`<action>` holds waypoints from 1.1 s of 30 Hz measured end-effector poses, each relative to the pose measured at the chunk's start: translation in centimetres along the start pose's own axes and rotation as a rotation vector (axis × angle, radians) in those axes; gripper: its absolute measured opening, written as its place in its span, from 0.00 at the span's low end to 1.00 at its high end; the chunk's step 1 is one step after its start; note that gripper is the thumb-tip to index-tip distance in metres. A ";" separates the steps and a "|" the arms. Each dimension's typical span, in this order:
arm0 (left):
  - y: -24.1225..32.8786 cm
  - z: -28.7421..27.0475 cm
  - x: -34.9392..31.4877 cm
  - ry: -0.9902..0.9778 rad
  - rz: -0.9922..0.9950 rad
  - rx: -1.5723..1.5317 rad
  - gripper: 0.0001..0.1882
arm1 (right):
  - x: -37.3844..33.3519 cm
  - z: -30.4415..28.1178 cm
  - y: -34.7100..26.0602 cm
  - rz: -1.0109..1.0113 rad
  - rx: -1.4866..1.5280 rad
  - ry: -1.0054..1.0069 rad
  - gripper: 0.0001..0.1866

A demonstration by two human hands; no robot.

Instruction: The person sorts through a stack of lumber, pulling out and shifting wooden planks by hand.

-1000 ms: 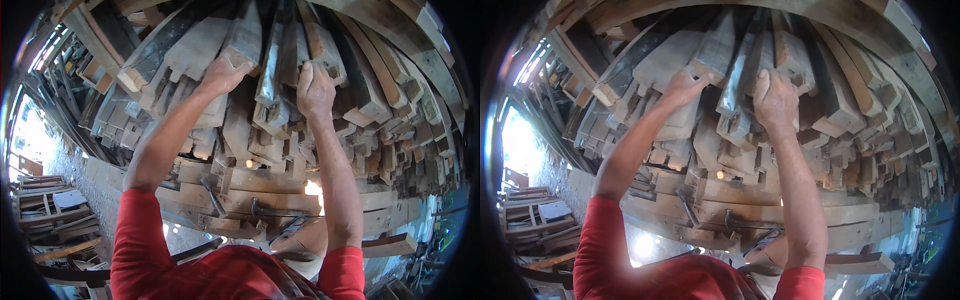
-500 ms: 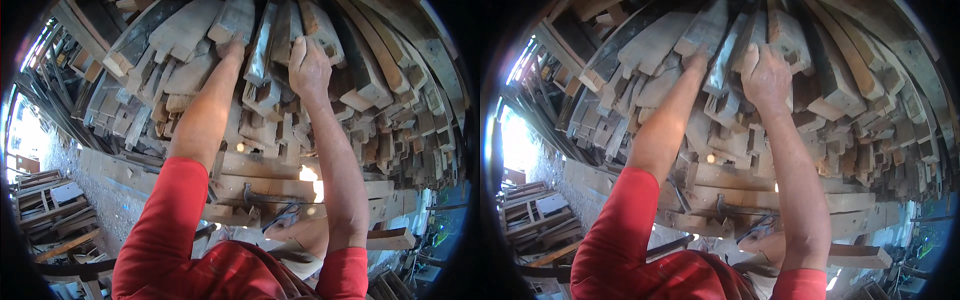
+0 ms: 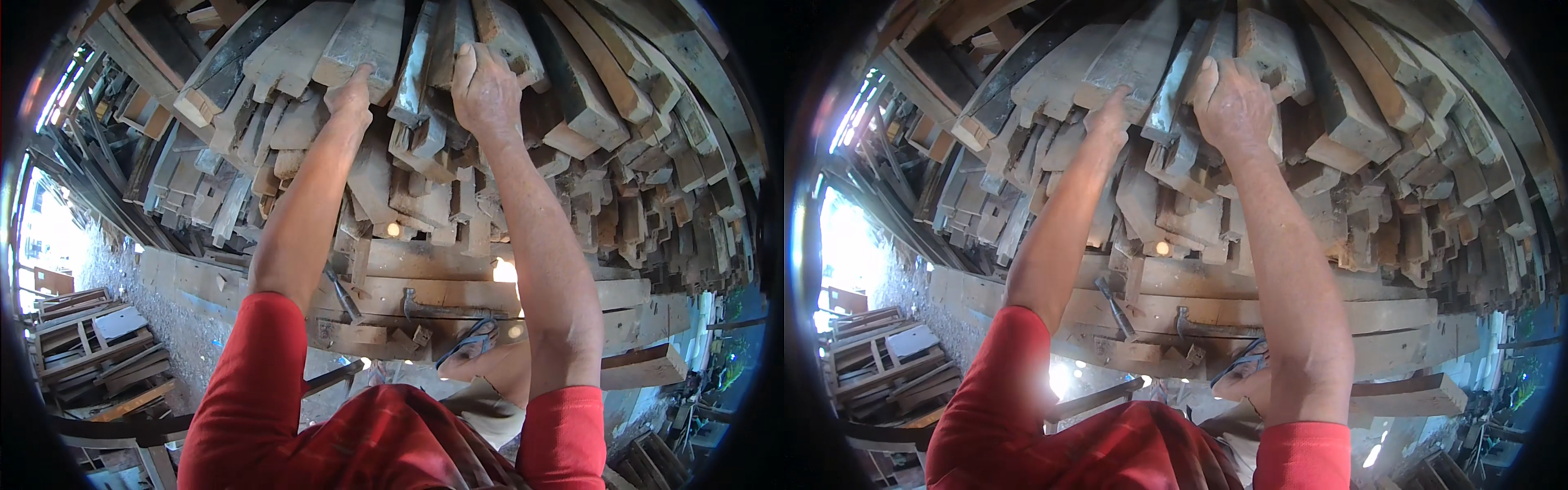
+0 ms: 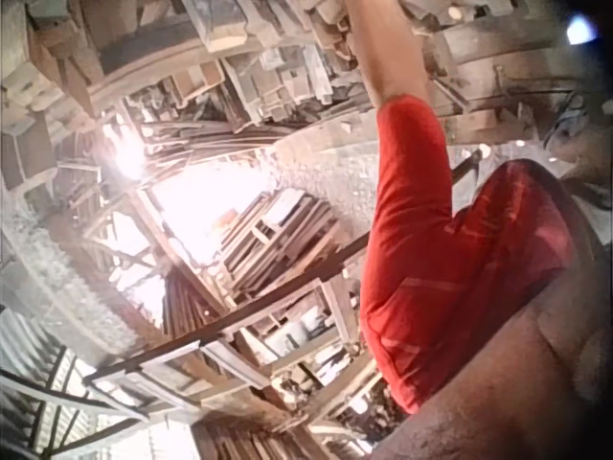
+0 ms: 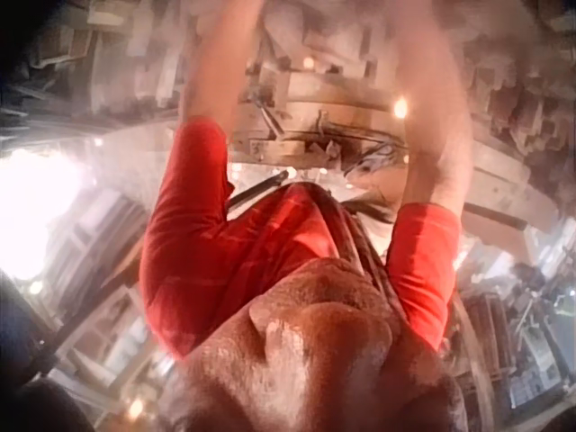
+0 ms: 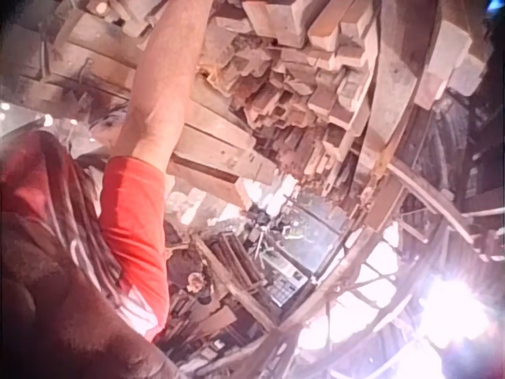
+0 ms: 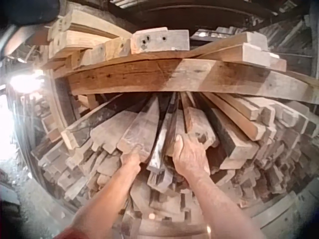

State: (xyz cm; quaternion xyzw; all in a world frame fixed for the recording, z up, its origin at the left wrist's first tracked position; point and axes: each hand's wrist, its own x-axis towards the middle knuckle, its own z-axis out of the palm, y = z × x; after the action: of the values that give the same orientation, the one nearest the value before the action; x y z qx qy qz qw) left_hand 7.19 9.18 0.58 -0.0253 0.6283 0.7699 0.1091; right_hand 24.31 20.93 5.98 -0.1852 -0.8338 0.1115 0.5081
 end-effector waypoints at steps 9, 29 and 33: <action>0.3 -6.3 -4.4 0.022 -0.123 0.035 0.43 | 0.1 0.6 -0.5 0.001 0.001 0.000 0.19; -1.4 -20.4 -19.8 -0.162 -0.052 0.005 0.35 | -13.1 -7.0 -13.0 0.509 0.260 -0.375 0.26; -6.9 -19.6 -19.2 -0.124 -0.112 -0.160 0.34 | -22.4 -2.2 -8.1 0.849 0.298 -0.609 0.32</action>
State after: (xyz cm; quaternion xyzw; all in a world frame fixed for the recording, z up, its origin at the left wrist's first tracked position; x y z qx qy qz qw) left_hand 25.42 -11.18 -6.75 -0.0215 0.5544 0.8104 0.1882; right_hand 33.94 4.17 -8.04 -0.3908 -0.7704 0.4726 0.1745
